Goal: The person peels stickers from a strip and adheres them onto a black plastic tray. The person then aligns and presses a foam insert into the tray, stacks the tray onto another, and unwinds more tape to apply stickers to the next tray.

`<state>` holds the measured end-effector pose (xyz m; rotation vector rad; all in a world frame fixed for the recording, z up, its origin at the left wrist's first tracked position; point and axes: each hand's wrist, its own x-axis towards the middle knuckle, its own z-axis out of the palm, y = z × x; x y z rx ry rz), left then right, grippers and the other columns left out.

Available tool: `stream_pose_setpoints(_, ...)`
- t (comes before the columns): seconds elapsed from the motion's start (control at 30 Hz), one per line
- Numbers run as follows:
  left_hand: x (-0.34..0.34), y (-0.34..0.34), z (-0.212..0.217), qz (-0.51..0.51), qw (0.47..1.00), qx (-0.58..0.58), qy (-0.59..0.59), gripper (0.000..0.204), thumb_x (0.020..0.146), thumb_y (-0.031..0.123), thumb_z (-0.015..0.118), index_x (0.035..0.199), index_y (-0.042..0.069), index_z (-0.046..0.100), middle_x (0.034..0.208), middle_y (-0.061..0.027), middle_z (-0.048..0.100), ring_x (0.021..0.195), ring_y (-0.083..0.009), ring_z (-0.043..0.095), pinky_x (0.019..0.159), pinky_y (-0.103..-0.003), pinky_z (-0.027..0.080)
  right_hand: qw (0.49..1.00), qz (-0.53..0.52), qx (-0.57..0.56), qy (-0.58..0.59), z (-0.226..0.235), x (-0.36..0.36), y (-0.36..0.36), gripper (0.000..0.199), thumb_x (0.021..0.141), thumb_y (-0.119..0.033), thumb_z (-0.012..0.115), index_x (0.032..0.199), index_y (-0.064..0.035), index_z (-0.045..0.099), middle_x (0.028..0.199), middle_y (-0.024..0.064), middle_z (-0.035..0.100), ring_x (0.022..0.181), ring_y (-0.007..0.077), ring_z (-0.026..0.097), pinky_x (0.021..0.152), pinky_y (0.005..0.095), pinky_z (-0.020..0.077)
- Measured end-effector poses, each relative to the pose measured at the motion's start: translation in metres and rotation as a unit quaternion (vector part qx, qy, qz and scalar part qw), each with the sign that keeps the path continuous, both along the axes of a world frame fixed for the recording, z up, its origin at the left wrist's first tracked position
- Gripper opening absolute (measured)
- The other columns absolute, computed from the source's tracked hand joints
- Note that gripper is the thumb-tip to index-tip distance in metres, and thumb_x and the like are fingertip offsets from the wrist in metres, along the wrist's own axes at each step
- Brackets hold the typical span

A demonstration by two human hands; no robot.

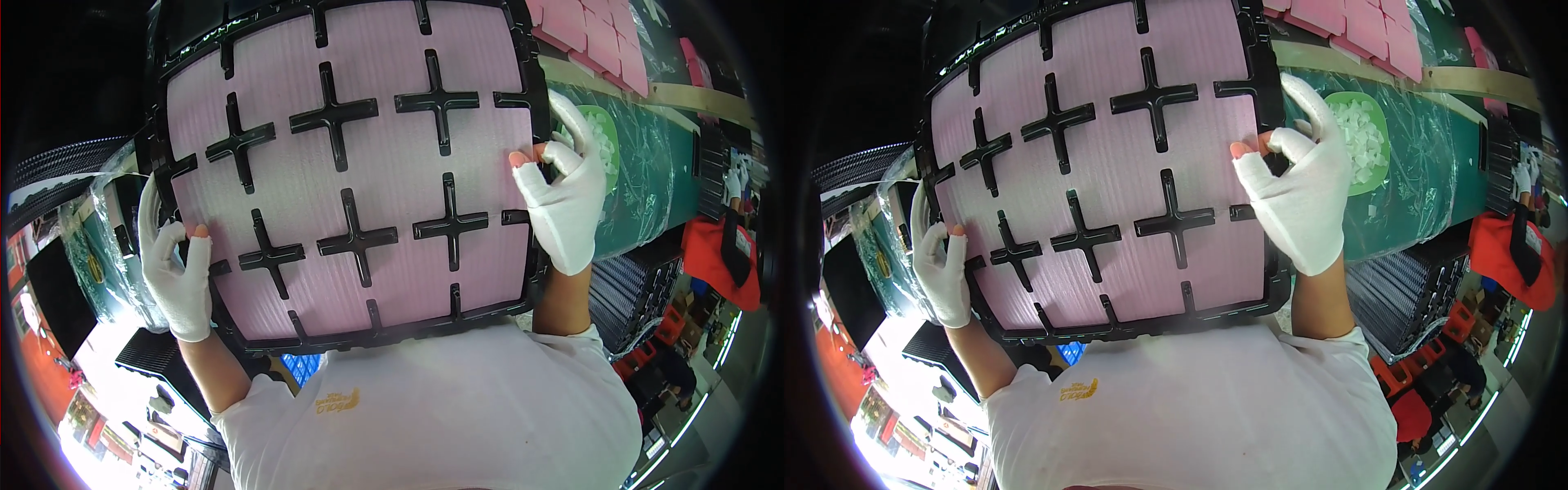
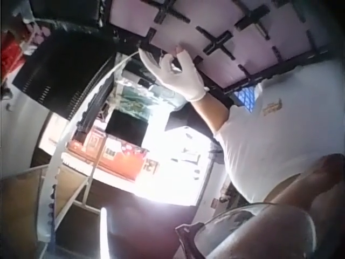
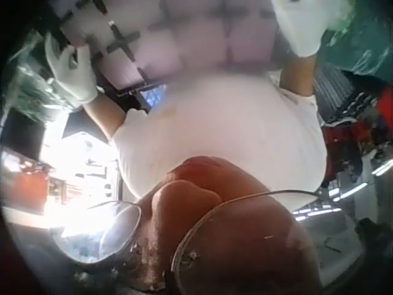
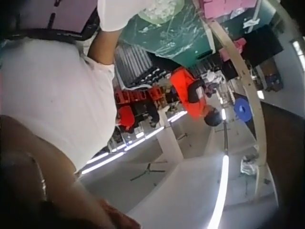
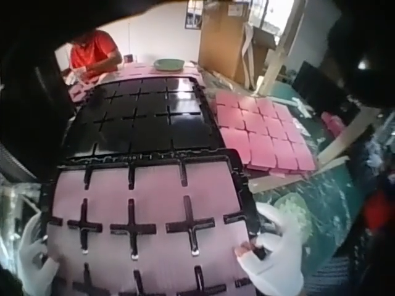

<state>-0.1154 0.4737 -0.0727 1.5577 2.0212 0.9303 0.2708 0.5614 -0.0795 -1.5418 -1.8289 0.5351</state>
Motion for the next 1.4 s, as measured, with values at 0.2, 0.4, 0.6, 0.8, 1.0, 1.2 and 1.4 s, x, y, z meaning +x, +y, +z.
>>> stream_pose_setpoints(0.2, 0.011, 0.007, 0.0, 0.031, 0.999, 0.02, -0.002, 0.014, 0.08, 0.004, 0.07, 0.075, -0.001, 0.058, 0.15, -0.0199, 0.045, 0.139, -0.036, 0.042, 0.114, -0.047, 0.03, 1.0, -0.013, 0.014, 0.012, -0.006, 0.001, 0.001, 0.014, 0.072, -0.003, 0.081, 0.075, 0.0035, 0.068, 0.133, 0.0155, 0.058, 0.075, 0.0171, 0.066, 0.074, 0.0298, 0.0526)
stream_pose_setpoints(0.4, 0.003, 0.002, -0.002, 0.02, 0.999, 0.025, 0.01, 0.014, 0.079, 0.008, 0.071, 0.073, 0.004, 0.06, 0.151, -0.0201, 0.044, 0.144, -0.0371, 0.036, 0.115, -0.053, 0.027, 1.0, -0.011, 0.001, 0.012, 0.0, -0.001, 0.001, 0.015, 0.068, -0.004, 0.081, 0.07, 0.0023, 0.068, 0.133, 0.015, 0.059, 0.082, 0.0212, 0.064, 0.073, 0.0307, 0.0507)
stream_pose_setpoints(0.6, 0.007, 0.004, 0.003, 0.023, 0.999, 0.024, -0.001, 0.013, 0.078, 0.007, 0.07, 0.073, 0.001, 0.059, 0.152, -0.0212, 0.043, 0.143, -0.0372, 0.037, 0.112, -0.054, 0.032, 1.0, -0.012, -0.01, 0.008, -0.002, 0.001, 0.0, 0.019, 0.068, -0.01, 0.081, 0.065, -0.0014, 0.065, 0.134, 0.016, 0.057, 0.09, 0.0281, 0.063, 0.083, 0.0361, 0.0464)
stream_pose_setpoints(0.8, 0.001, 0.004, -0.002, -0.009, 0.999, 0.044, 0.03, 0.016, 0.078, 0.005, 0.069, 0.071, 0.0, 0.056, 0.151, -0.0223, 0.044, 0.142, -0.0375, 0.038, 0.112, -0.051, 0.032, 1.0, -0.015, -0.01, -0.016, -0.002, 0.003, -0.001, 0.018, 0.07, -0.012, 0.08, 0.068, -0.001, 0.067, 0.135, 0.0166, 0.056, 0.101, 0.0298, 0.06, 0.086, 0.0378, 0.0471)
stream_pose_setpoints(1.0, 0.007, 0.005, 0.0, 0.026, 0.999, 0.02, -0.021, 0.017, 0.076, 0.003, 0.069, 0.068, -0.002, 0.055, 0.15, -0.0234, 0.045, 0.139, -0.0358, 0.043, 0.113, -0.045, 0.031, 1.0, 0.0, -0.013, 0.009, 0.0, 0.001, 0.002, 0.014, 0.072, -0.008, 0.077, 0.07, 0.0014, 0.067, 0.134, 0.0154, 0.056, 0.105, 0.0312, 0.06, 0.085, 0.0367, 0.0491)
stream_pose_setpoints(1.2, 0.007, 0.007, 0.001, 0.006, 0.999, 0.05, 0.016, 0.017, 0.076, 0.003, 0.069, 0.068, -0.002, 0.055, 0.149, -0.0235, 0.046, 0.139, -0.0371, 0.043, 0.114, -0.047, 0.03, 1.0, -0.009, 0.001, -0.006, -0.002, 0.001, 0.001, 0.016, 0.071, -0.01, 0.078, 0.069, 0.0011, 0.067, 0.135, 0.0159, 0.055, 0.102, 0.0302, 0.06, 0.084, 0.0373, 0.0494)
stream_pose_setpoints(1.4, 0.007, 0.009, 0.001, 0.01, 0.998, 0.048, 0.03, 0.017, 0.075, 0.003, 0.068, 0.066, -0.002, 0.054, 0.148, -0.024, 0.047, 0.14, -0.0377, 0.042, 0.115, -0.048, 0.029, 1.0, -0.003, -0.011, 0.011, 0.0, 0.001, 0.002, 0.016, 0.071, -0.01, 0.078, 0.069, 0.0014, 0.067, 0.136, 0.0157, 0.055, 0.099, 0.0296, 0.061, 0.083, 0.0372, 0.0494)
